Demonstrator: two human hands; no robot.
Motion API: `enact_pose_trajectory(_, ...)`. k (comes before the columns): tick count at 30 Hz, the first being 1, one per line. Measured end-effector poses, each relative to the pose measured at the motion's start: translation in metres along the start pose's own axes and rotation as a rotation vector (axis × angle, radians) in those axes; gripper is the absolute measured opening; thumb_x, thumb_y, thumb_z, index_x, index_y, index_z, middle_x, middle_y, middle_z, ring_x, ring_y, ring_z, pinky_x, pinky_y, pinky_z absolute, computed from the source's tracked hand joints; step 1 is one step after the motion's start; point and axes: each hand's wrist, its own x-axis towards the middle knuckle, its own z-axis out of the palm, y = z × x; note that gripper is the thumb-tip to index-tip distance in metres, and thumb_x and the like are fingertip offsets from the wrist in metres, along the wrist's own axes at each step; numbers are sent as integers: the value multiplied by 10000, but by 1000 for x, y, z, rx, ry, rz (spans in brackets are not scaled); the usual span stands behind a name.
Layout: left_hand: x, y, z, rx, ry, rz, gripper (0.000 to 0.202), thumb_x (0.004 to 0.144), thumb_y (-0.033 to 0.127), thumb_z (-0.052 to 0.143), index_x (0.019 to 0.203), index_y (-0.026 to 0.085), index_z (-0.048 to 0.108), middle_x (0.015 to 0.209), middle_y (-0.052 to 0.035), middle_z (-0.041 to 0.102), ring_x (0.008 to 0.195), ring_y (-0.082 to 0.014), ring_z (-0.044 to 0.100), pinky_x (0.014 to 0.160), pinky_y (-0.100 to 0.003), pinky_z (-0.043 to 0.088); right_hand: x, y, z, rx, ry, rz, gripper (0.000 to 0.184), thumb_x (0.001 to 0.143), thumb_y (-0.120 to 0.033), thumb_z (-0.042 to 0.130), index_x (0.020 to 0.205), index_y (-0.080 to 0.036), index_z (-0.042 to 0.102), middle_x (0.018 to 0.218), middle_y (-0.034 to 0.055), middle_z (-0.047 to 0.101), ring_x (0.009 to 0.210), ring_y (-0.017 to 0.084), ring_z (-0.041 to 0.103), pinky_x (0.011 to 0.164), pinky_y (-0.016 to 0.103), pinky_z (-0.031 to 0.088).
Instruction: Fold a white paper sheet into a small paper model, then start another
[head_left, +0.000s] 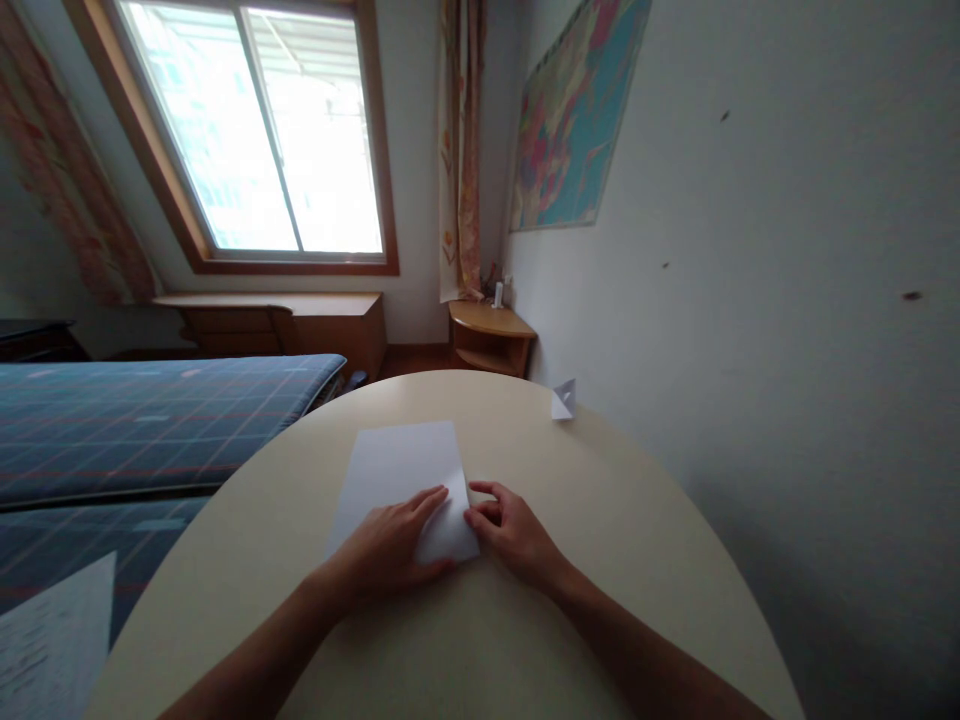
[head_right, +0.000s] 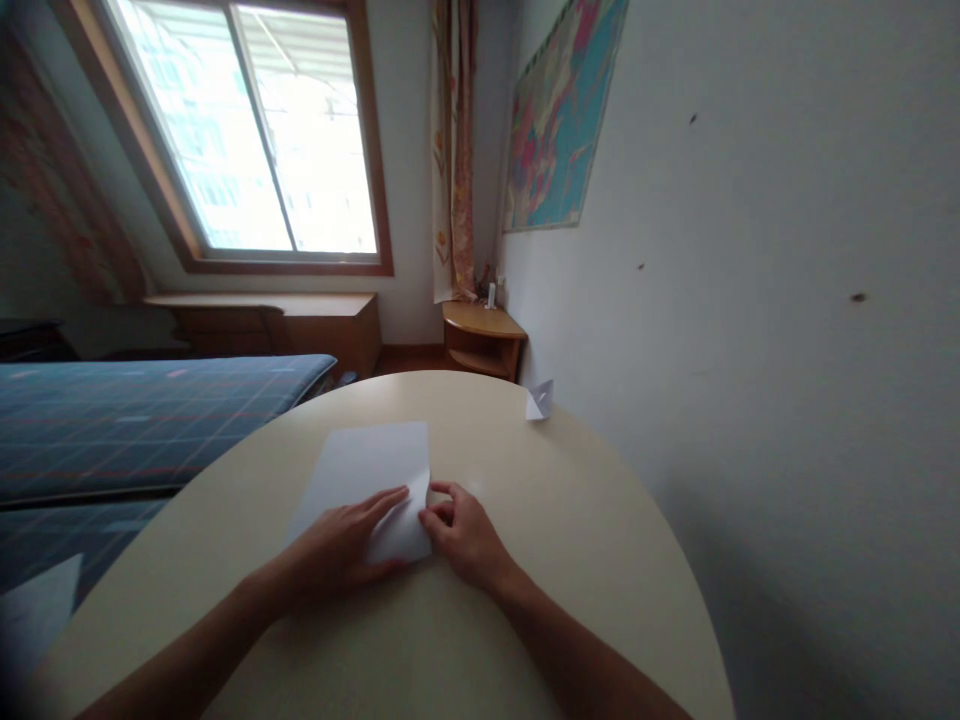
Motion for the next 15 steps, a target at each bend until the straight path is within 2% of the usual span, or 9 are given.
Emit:
enact_pose_trajectory(2, 0, 2, 1, -4, -5, 8, 685, 831, 482, 584, 1424, 216, 368, 1484, -110, 448, 1213, -332, 569, 977, -450, 481, 2, 3, -2, 87, 35, 59, 576, 771, -383, 688, 1249, -135, 485, 886, 71, 729, 800, 228, 686, 717, 350, 532)
enact_pose_trajectory(6, 0, 6, 2, -21, -17, 24, 674, 846, 491, 566, 1427, 217, 363, 1478, -114, 454, 1215, -336, 567, 969, -463, 486, 4, 9, -5, 184, 44, 84, 716, 667, -418, 787, 1240, -140, 459, 806, 28, 698, 761, 205, 666, 687, 314, 505)
enact_pose_trajectory(11, -1, 8, 1, -58, -19, 20, 652, 854, 497, 557, 1422, 227, 386, 1485, -104, 448, 1229, -324, 560, 1004, -441, 464, 4, 7, -3, 207, 31, 117, 746, 658, -441, 800, 1235, -141, 435, 721, -18, 647, 667, 175, 630, 616, 285, 473)
enact_pose_trajectory(15, -1, 11, -2, -72, -32, 26, 712, 823, 497, 596, 1437, 214, 374, 1487, -113, 443, 1262, -326, 532, 1024, -432, 451, 3, 5, 0, 197, 22, 123, 722, 671, -427, 798, 1230, -146, 436, 674, -49, 605, 601, 143, 583, 560, 256, 433)
